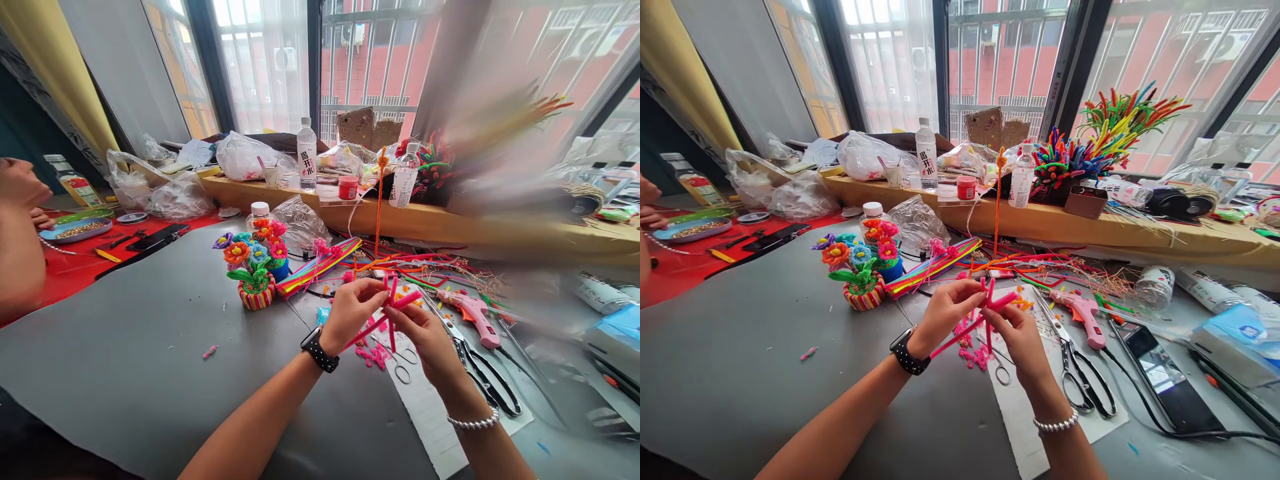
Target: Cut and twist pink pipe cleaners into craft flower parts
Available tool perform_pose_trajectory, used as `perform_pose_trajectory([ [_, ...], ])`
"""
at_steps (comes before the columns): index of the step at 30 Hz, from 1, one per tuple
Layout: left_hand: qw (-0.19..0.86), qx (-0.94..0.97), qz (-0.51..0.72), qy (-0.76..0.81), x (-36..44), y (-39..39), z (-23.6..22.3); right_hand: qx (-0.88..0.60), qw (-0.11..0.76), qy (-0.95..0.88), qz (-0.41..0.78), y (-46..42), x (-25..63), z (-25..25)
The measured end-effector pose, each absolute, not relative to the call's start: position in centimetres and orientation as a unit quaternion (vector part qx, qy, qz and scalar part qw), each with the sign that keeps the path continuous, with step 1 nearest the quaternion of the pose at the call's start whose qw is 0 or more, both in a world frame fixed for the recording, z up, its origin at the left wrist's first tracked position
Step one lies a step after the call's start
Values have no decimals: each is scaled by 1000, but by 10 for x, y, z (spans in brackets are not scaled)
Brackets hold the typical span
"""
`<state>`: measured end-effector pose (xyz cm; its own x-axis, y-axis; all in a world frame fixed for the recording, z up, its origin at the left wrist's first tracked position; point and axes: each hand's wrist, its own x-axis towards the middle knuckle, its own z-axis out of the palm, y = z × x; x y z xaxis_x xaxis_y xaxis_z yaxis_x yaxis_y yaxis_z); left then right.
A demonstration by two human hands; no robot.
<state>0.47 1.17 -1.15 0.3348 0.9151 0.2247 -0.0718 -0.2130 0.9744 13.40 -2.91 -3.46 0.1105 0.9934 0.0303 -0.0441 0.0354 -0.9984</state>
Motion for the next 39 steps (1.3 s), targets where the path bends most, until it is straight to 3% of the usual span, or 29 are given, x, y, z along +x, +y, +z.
perform_pose_trajectory([
  [13,646,547,409,342,-4,21,-8,-511,633,-381,439,-23,138,-47],
  [20,562,660,353,352,-18,32,-3,-522,622,-382,441,-22,143,-47],
  [25,529,704,317,353,-21,37,-7,-501,664,-360,422,-21,144,-48],
  [39,673,584,275,362,-9,42,-30,-507,699,-324,386,-15,142,-58],
])
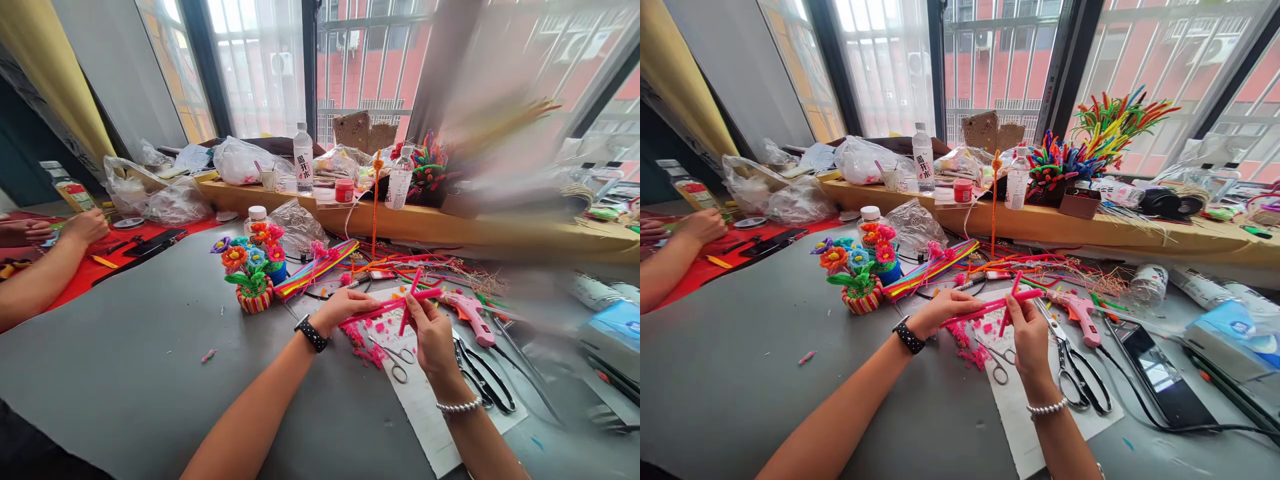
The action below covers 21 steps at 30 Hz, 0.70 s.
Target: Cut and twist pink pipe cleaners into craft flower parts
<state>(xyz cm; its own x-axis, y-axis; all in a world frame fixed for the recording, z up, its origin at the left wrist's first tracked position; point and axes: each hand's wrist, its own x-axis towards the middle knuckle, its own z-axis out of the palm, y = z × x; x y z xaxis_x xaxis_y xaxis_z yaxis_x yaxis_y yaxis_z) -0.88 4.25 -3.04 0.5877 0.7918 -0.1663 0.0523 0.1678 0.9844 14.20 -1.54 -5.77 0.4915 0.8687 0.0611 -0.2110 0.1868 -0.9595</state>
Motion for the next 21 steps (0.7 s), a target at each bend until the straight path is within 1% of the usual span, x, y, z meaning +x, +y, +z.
perform_pose_trajectory([
  [7,694,560,269,363,-5,42,-39,-512,694,-329,385,-14,145,-58],
  [11,657,597,286,361,-8,44,-36,-520,664,-358,400,-13,152,-58],
  [17,589,608,377,376,-11,44,-25,-535,609,-412,417,-16,160,-53],
  [19,598,624,361,349,-11,42,-22,-535,582,-435,430,-18,158,-50],
  [21,615,646,318,320,-10,38,-20,-533,558,-458,442,-21,155,-46],
])
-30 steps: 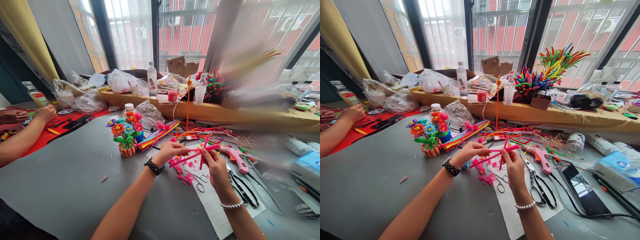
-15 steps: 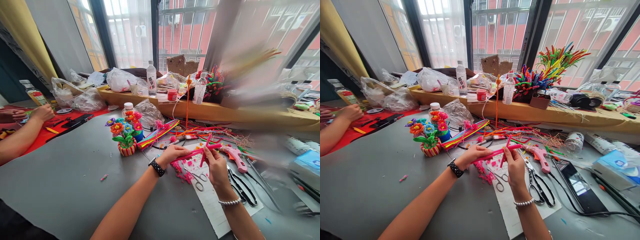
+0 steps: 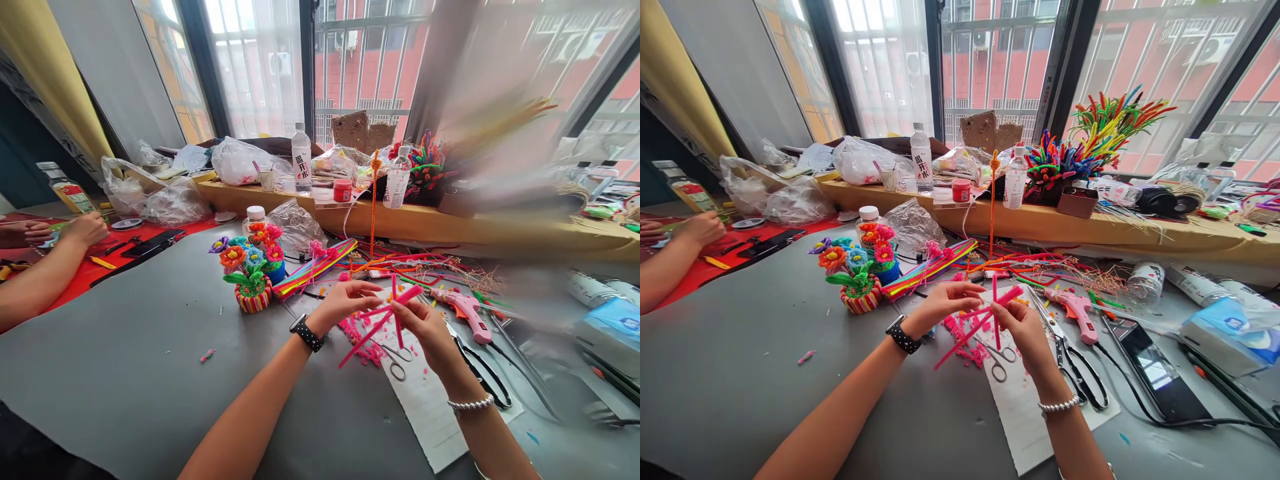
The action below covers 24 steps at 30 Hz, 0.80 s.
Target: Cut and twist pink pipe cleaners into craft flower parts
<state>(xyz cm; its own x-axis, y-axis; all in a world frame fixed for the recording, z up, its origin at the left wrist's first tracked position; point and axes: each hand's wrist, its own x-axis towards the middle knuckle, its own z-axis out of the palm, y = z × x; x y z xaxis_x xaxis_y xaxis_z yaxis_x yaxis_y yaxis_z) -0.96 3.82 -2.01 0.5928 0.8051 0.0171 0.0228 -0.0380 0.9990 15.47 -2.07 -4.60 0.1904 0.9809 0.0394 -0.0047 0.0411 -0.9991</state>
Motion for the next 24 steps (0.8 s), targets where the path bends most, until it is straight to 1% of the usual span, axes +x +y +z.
perform_pose_trajectory([
  [2,634,656,279,299,-8,35,-20,-530,537,-477,452,-23,152,-42],
  [5,659,646,260,284,-5,31,-22,-519,518,-495,467,-25,150,-40],
  [7,669,633,261,288,-3,29,-22,-517,534,-482,464,-24,151,-41],
  [10,674,618,263,306,-1,28,-22,-534,586,-434,428,-22,153,-44],
  [12,676,617,259,307,0,28,-23,-542,600,-421,411,-21,153,-44],
  [19,643,642,277,314,1,25,-23,-535,579,-467,400,-23,149,-41],
  [24,653,639,281,294,5,21,-25,-557,564,-503,344,-25,147,-41],
])
